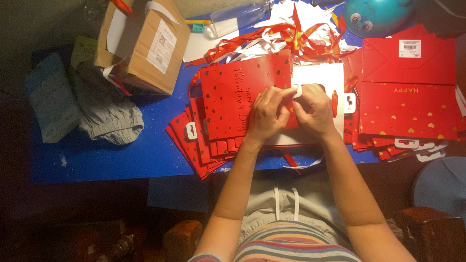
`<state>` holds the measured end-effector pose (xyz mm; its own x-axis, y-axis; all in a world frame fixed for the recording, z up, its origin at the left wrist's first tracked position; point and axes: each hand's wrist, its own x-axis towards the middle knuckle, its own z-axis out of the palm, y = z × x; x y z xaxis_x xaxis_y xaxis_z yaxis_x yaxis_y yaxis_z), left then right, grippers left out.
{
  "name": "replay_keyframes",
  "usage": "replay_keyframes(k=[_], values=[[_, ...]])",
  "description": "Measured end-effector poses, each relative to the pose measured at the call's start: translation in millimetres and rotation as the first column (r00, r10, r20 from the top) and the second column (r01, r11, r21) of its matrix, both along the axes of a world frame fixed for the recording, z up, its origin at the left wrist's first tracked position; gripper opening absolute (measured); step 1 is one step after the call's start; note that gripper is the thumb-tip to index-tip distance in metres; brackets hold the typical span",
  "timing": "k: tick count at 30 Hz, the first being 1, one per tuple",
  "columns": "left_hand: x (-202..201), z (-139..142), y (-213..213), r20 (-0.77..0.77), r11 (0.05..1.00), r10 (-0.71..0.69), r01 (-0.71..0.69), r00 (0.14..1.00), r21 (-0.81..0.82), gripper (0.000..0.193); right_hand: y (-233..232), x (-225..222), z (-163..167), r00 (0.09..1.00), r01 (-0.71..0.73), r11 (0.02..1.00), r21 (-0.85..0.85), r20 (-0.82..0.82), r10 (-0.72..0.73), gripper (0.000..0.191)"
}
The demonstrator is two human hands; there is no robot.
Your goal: The person assembles red Valentine's Day gift bags by threading red ribbons through white plastic handles and tying them. They handle multiple bags and ribbons on a blue table, stacking completed bags as they work.
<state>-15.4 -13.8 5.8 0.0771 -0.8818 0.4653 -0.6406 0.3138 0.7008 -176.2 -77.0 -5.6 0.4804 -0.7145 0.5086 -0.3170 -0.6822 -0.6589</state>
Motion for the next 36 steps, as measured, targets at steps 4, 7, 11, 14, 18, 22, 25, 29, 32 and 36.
replay_keyframes(k=[4, 7, 11, 14, 18, 22, 25, 29, 32, 36], values=[[0.6, -1.5, -0.4, -0.075, 1.000, -0.027, 0.028, 0.997, 0.003, 0.042, 0.1, 0.5, 1.9, 0.999, 0.019, 0.999, 0.034, -0.032, -0.018, 0.016], [3.0, 1.9, 0.3, -0.105, 0.997, -0.063, 0.058, 0.993, -0.049, 0.036, 0.3, 0.5, 1.5, 1.000, 0.002, 0.999, 0.037, -0.009, -0.001, 0.018], [3.2, 4.9, 2.3, -0.119, 0.993, -0.080, 0.068, 0.990, -0.100, 0.026, -1.4, 1.1, 1.0, 1.000, 0.002, 1.000, 0.031, -0.005, -0.001, 0.018], [1.9, 0.6, 0.5, -0.151, 0.994, -0.065, 0.050, 0.986, -0.098, 0.018, -0.6, 1.4, 1.9, 1.000, 0.000, 1.000, 0.028, -0.011, 0.000, 0.017], [-3.7, -11.2, 2.4, -0.414, 0.995, 0.053, -0.014, 0.909, 0.097, 0.011, 1.8, 1.6, 4.7, 1.000, -0.007, 1.000, 0.029, 0.004, 0.007, 0.019], [1.4, -17.7, -2.0, -0.439, 0.956, 0.194, -0.269, 0.877, -0.115, 0.011, 2.5, 1.7, 6.0, 1.000, -0.003, 0.999, 0.037, -0.004, 0.003, 0.018], [5.2, -14.5, -2.3, -0.512, 0.956, 0.137, -0.249, 0.848, -0.157, 0.007, 1.4, 1.5, 4.6, 1.000, 0.002, 0.999, 0.041, -0.018, -0.002, 0.016], [-0.6, -3.3, 2.1, -0.421, 0.995, 0.099, -0.080, 0.902, 0.063, 0.014, 0.7, -0.1, 3.6, 1.000, -0.016, 1.000, 0.023, -0.024, 0.017, 0.022], [-3.4, 3.1, 2.1, -0.245, 0.998, 0.058, -0.048, 0.968, 0.049, 0.015, 0.6, 0.3, 4.4, 1.000, -0.021, 1.000, 0.020, -0.013, 0.022, 0.021], [-0.8, 2.7, 0.5, -0.154, 0.998, 0.002, -0.011, 0.988, -0.054, 0.014, 2.7, 0.9, 6.5, 1.000, -0.023, 0.999, 0.039, 0.005, 0.023, 0.020]])
